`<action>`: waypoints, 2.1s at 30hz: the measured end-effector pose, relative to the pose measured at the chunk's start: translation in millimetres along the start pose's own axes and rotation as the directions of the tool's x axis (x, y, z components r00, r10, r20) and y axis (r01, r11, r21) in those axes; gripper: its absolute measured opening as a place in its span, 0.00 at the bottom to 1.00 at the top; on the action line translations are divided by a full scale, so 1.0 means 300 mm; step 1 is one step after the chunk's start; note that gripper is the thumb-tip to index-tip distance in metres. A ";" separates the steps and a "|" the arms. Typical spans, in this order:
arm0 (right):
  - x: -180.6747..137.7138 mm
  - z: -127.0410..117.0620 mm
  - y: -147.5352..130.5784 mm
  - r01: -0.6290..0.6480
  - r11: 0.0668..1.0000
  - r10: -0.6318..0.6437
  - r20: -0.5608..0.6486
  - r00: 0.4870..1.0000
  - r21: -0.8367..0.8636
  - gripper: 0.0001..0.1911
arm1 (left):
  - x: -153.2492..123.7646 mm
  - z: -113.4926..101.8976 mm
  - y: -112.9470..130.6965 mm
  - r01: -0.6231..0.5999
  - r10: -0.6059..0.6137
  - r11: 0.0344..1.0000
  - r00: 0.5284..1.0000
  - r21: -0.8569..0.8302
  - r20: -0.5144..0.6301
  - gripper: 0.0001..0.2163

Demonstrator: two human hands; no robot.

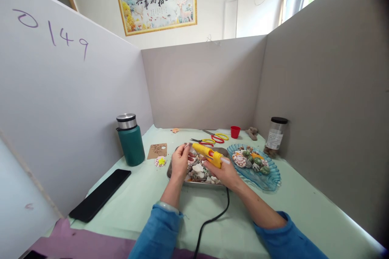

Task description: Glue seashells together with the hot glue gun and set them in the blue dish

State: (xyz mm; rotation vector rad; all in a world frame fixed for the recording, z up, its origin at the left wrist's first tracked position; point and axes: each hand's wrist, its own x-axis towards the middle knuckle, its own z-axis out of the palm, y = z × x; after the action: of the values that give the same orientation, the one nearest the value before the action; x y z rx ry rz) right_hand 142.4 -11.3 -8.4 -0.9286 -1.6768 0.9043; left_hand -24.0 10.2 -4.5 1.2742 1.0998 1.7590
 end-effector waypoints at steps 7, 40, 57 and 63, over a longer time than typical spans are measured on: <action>-0.003 0.003 -0.010 -0.004 1.000 0.004 -0.001 1.000 0.015 0.21 | -0.004 -0.003 -0.007 -0.035 0.034 0.996 0.999 0.078 0.007 0.16; -0.004 0.002 -0.006 0.001 1.000 -0.001 0.008 1.000 -0.005 0.19 | 0.005 -0.006 -0.013 -0.023 0.023 0.998 1.000 0.062 -0.005 0.17; -0.001 0.002 -0.007 0.012 1.000 -0.012 0.001 1.000 -0.024 0.18 | -0.002 -0.006 0.003 -0.040 0.043 0.995 0.999 0.096 -0.024 0.15; -0.002 0.002 -0.005 -0.001 1.000 0.001 -0.004 1.000 -0.008 0.18 | -0.001 -0.002 0.009 -0.026 0.028 0.999 0.998 0.035 -0.047 0.15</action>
State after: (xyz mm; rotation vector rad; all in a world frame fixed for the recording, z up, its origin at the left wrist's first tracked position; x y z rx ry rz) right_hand 141.6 -12.3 -7.5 -0.9358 -1.6777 0.8966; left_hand -24.7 8.5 -2.2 1.2790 1.1492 1.8060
